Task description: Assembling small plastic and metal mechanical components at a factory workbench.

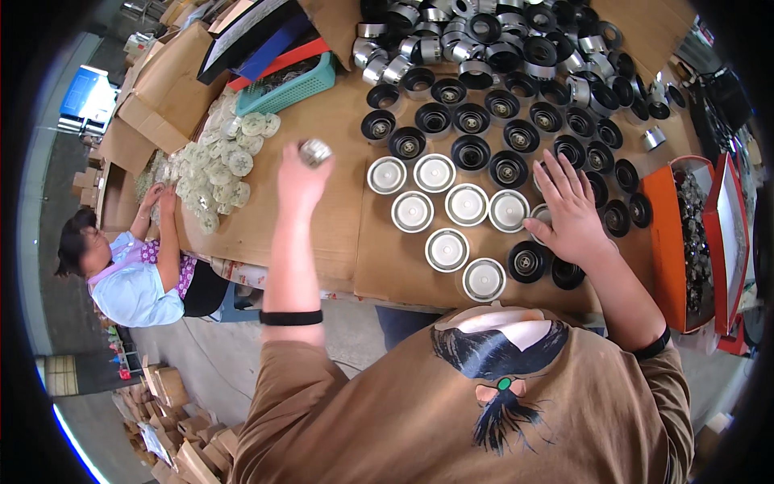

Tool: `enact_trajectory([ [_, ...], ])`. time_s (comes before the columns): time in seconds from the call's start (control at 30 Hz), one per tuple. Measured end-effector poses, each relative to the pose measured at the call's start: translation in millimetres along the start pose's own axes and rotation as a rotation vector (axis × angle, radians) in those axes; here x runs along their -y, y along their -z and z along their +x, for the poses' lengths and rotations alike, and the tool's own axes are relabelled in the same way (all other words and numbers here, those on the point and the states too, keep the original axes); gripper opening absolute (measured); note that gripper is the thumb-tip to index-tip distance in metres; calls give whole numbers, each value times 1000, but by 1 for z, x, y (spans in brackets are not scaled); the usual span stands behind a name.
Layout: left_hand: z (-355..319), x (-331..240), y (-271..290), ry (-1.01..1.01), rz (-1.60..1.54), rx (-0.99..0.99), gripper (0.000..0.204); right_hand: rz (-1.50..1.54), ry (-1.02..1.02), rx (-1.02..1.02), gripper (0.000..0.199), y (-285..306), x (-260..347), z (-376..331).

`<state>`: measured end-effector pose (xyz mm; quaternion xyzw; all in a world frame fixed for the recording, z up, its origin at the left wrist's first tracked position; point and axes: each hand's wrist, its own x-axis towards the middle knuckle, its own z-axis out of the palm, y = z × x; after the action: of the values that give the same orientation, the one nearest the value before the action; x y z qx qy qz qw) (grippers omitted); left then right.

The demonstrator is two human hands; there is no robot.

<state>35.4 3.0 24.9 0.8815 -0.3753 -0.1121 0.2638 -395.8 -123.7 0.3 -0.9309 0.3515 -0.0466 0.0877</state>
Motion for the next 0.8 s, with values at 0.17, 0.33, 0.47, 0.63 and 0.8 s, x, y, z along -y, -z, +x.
enact_trajectory([
  [0.17, 30, -23, -61, -361, -311, -114, 78, 9, -9, 1, 90, -2, 1, 1],
  [0.33, 18, -44, -71, -408, 118, 24, 67, 2, -22, 25, 91, -2, 0, -1],
  [0.47, 14, -48, -72, -505, 457, 37, 74, -17, -20, 32, 91, -2, -1, 0],
  [0.63, 9, -55, -62, -513, 482, 190, 84, -22, 0, -2, 91, -2, -1, 3],
  [0.8, 21, -27, -29, -463, 227, 159, 84, -10, 29, 0, 91, -7, -1, 6],
])
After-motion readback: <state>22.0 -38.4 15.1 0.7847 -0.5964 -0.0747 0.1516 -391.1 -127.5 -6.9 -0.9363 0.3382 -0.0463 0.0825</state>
